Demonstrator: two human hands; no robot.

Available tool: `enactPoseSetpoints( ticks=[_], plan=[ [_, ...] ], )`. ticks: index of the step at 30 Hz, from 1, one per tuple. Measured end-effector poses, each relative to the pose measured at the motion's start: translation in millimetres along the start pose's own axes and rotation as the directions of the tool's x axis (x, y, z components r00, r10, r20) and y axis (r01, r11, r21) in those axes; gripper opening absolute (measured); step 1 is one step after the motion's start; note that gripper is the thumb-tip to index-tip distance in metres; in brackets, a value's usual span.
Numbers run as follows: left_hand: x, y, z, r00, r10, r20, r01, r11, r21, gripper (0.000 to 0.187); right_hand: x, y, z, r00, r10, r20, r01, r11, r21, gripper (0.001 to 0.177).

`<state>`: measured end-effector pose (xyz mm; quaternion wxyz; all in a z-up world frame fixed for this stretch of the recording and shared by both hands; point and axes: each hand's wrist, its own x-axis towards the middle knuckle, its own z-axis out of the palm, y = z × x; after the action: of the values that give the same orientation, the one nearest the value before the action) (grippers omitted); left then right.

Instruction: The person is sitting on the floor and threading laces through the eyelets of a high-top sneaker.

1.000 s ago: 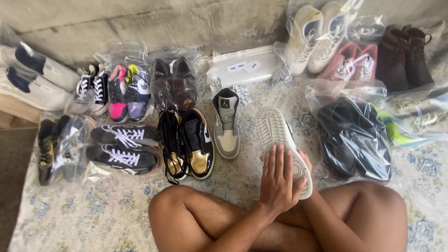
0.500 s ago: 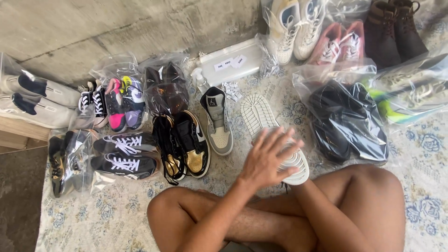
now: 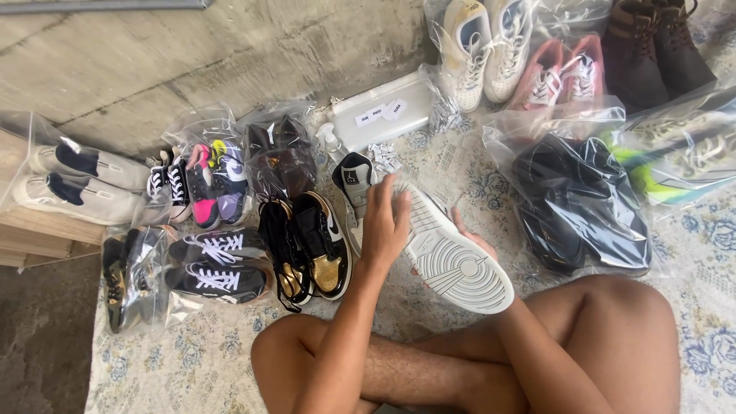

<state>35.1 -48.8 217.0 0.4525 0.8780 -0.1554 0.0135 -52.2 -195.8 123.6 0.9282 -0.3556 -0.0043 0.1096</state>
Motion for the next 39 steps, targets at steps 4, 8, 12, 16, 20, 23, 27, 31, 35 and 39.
enactPoseSetpoints(
  ticks=[4, 8, 12, 16, 20, 23, 27, 31, 35, 39],
  plan=[
    [-18, -9, -1, 0.99, -0.113, -0.088, 0.11, 0.993, -0.047, 0.055, 0, 4, -11, 1.0, 0.008, 0.03, -0.01, 0.998, 0.056, 0.067],
    [-24, -7, -2, 0.975, -0.065, -0.211, 0.107, 0.975, 0.196, 0.052, 5, 18, -20, 0.997, 0.036, 0.072, -0.042, 0.996, 0.081, 0.07],
    [-42, -12, 23, 0.97, 0.109, -0.216, 0.001, 0.89, 0.455, 0.066, 16, 36, -48, 0.983, 0.084, 0.165, -0.1, 0.99, 0.094, 0.087],
    [-65, -14, 50, 0.973, 0.102, -0.206, 0.019, 0.858, 0.513, 0.075, 25, 72, -86, 0.962, -0.022, 0.271, -0.053, 0.963, 0.266, 0.082],
    [-82, -9, 70, 0.975, 0.117, -0.187, -0.004, 0.856, 0.516, 0.08, 23, 64, -69, 0.974, -0.034, 0.222, -0.043, 0.942, 0.332, 0.083],
    [-95, -1, 82, 0.974, 0.182, -0.136, -0.092, 0.862, 0.498, 0.077, 17, 39, -31, 0.931, -0.139, 0.339, -0.072, 0.837, 0.542, 0.076],
    [-115, 14, 99, 0.934, 0.351, -0.064, -0.287, 0.845, 0.451, 0.071, 13, 29, -14, 0.865, -0.205, 0.458, -0.15, 0.765, 0.626, 0.072],
    [-132, 36, 92, 0.908, 0.419, -0.02, -0.386, 0.853, 0.35, 0.063, 13, 30, -12, 0.892, -0.154, 0.425, -0.125, 0.82, 0.559, 0.075],
    [-140, 18, 98, 0.866, 0.47, 0.168, -0.499, 0.806, 0.319, 0.065, 15, 29, -15, 0.917, -0.128, 0.378, -0.082, 0.867, 0.492, 0.077],
    [-126, 10, 86, 0.752, 0.592, 0.291, -0.655, 0.723, 0.22, 0.059, 13, 30, -23, 0.941, -0.096, 0.325, -0.052, 0.907, 0.418, 0.08]
  ],
)
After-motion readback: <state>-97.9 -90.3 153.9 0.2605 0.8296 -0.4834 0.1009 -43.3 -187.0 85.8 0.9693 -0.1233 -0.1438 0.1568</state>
